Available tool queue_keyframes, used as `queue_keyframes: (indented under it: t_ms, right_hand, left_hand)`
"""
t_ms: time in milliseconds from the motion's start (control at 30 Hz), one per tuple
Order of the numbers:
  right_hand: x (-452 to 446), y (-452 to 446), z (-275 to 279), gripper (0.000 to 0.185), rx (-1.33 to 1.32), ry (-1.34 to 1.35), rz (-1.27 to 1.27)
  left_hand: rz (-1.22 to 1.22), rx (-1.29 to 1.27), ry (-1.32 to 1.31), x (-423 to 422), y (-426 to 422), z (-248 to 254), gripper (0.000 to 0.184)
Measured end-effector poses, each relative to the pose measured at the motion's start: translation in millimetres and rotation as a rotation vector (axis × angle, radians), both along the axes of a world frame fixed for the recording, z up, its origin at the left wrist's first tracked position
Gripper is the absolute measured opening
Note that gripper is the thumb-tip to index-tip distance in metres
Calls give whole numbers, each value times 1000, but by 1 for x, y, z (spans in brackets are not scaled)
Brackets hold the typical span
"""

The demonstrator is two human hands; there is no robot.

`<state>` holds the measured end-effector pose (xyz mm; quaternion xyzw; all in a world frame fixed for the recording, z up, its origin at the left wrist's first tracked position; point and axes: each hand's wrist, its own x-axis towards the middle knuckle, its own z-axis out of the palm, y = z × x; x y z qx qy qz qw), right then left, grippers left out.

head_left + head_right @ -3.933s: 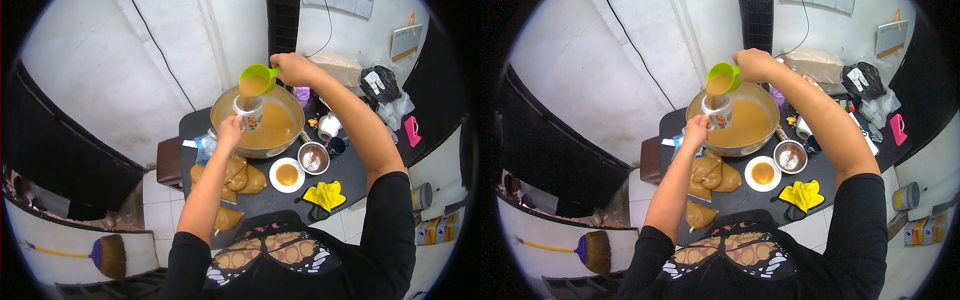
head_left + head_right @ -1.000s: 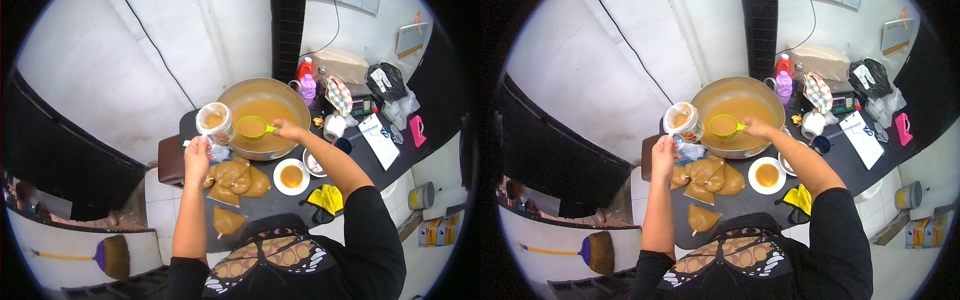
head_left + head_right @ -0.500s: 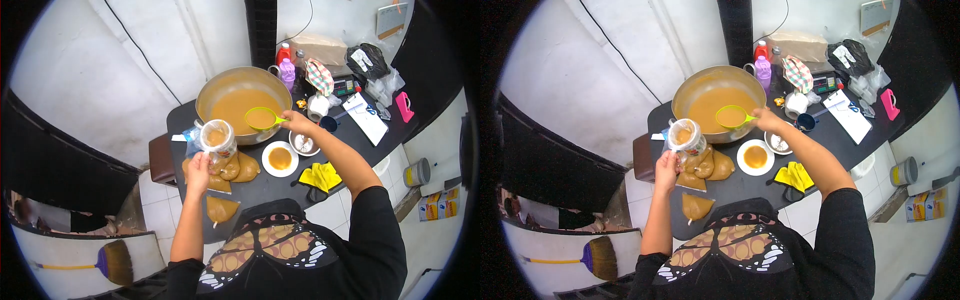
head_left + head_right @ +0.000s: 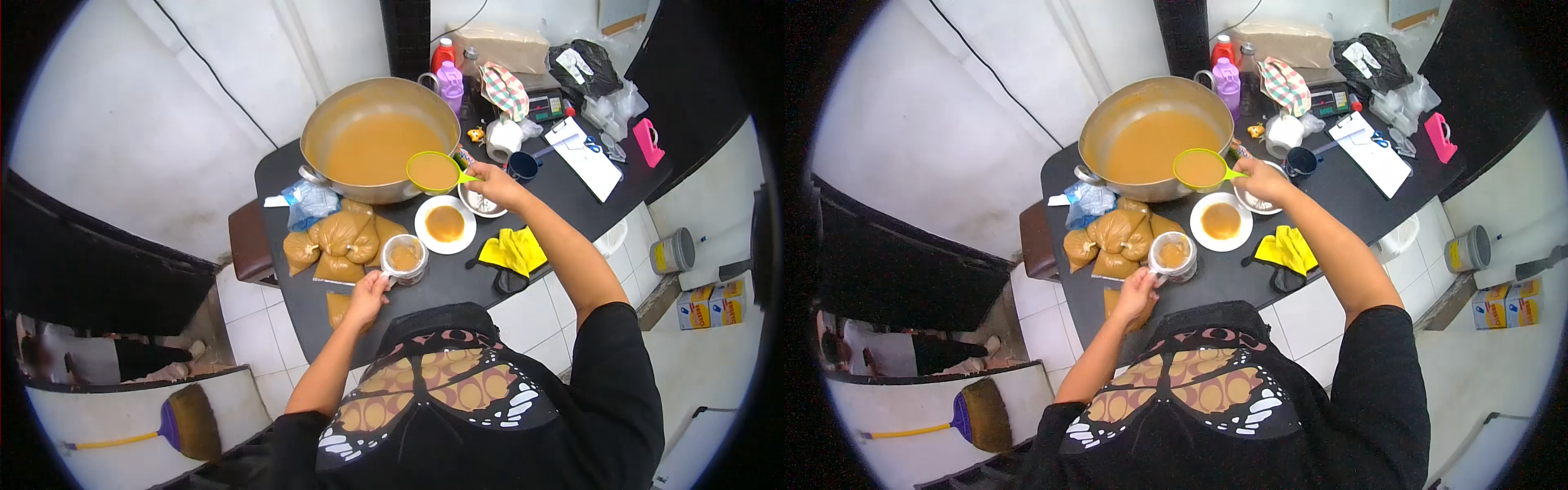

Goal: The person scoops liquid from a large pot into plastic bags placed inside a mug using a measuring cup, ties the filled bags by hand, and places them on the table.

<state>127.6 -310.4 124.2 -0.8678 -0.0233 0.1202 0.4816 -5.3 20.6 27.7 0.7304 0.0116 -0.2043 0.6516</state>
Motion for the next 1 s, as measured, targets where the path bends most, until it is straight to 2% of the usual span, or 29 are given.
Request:
queue_keyframes:
  t_ms: [167,367,433,467,533,633,667,767,1000]
  right_hand:
    - [-36,1,11,17,96,52,-3]
    - [-76,-2,-6,19,86,-26,51]
    - [-91,6,0,20,110,2,28]
    - [-99,8,6,22,30,29,25]
    - [-105,9,-6,24,20,28,51]
    - [-117,19,-5,29,-76,24,45]
    - [-121,23,-4,29,-99,0,53]
    - [-125,35,3,30,-176,-10,72]
    - [-125,44,-2,29,-276,-21,54]
  left_hand:
    - [-53,-6,26,-3,-12,-33,18]
    - [1,-41,-9,-10,-17,-69,17]
    - [-18,-32,16,-9,-17,-68,18]
    - [-45,-16,55,-8,-16,-67,18]
    - [-101,21,103,-4,-15,-56,22]
    - [7,-35,256,1,-14,-31,28]
    - [81,-88,329,3,-14,-20,35]
    - [201,-142,489,20,-14,-26,37]
    - [148,-177,419,37,-21,-32,17]
